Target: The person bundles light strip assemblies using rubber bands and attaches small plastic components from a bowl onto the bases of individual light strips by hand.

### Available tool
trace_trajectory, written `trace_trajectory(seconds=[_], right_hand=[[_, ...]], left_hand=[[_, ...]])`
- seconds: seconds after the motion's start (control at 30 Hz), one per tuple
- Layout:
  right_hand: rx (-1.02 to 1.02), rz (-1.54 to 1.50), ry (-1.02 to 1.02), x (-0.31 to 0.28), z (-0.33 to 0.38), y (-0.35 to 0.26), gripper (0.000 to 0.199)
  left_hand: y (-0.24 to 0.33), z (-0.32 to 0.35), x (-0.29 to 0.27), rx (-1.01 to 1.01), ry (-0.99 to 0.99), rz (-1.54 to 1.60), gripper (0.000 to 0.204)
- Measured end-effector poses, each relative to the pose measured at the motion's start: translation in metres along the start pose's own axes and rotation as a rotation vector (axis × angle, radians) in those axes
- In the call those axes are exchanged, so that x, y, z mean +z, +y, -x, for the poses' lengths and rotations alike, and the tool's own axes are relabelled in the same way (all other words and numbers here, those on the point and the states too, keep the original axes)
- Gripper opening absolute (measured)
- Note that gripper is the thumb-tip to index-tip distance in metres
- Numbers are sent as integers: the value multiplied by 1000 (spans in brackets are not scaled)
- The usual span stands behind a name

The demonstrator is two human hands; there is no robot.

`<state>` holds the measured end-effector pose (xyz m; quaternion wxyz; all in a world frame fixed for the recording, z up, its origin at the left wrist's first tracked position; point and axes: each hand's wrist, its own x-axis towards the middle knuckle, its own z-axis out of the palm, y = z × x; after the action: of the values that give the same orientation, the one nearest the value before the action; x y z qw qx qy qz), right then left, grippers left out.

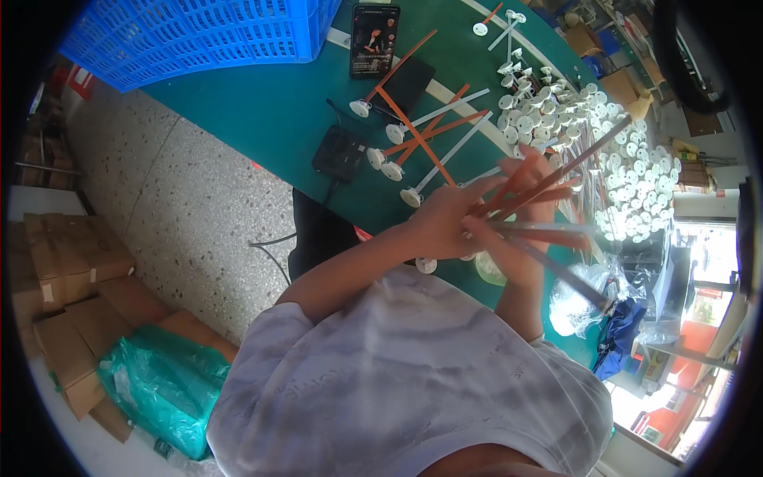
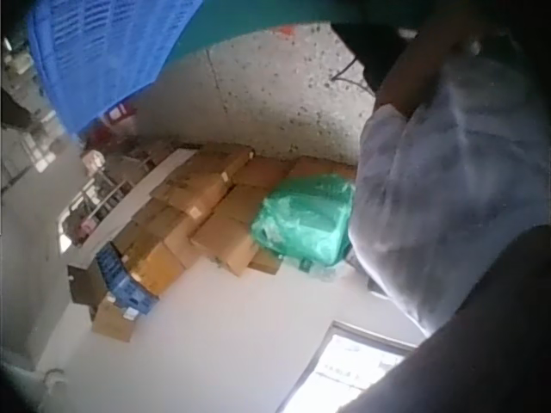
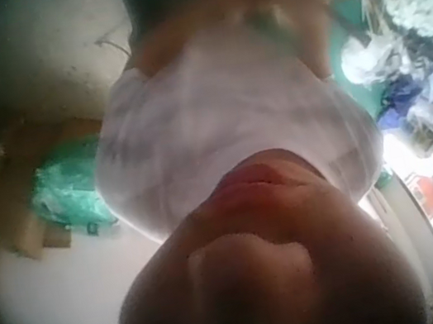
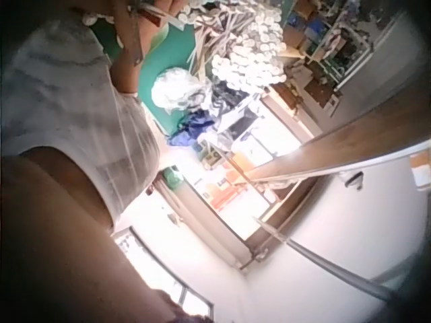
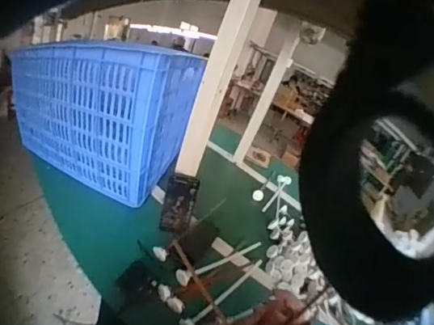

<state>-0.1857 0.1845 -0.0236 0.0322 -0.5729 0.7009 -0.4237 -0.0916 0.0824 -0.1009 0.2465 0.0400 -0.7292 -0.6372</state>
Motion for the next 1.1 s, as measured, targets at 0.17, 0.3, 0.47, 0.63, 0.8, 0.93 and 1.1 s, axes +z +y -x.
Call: trace_trajectory(seconds=[0.17, 0.3, 0.47, 0.63, 0.8, 0.93, 1.1], right_hand=[[-102, -98, 122, -11, -20, -7, 70], [-79, -336, 38, -16, -25, -10, 100], [-189, -582, 206, -25, -46, -41, 123], [-357, -420, 243, -30, -56, -49, 111], [-444, -103, -7, -64, -77, -63, 73], [-523, 179, -446, -69, -103, -86, 71], [-263, 259, -557, -79, -100, -81, 72]], left_hand=[[7, -17, 7, 52, 32, -26, 35], [12, -26, 6, 150, 65, -39, 23], [19, -27, -1, 90, 44, -123, 29], [54, -36, -9, 240, 195, -72, 26], [78, -55, -10, 353, 186, -74, 22], [75, -62, 8, 404, 201, 133, 22], [68, -62, -1, 522, 104, 25, 14]])
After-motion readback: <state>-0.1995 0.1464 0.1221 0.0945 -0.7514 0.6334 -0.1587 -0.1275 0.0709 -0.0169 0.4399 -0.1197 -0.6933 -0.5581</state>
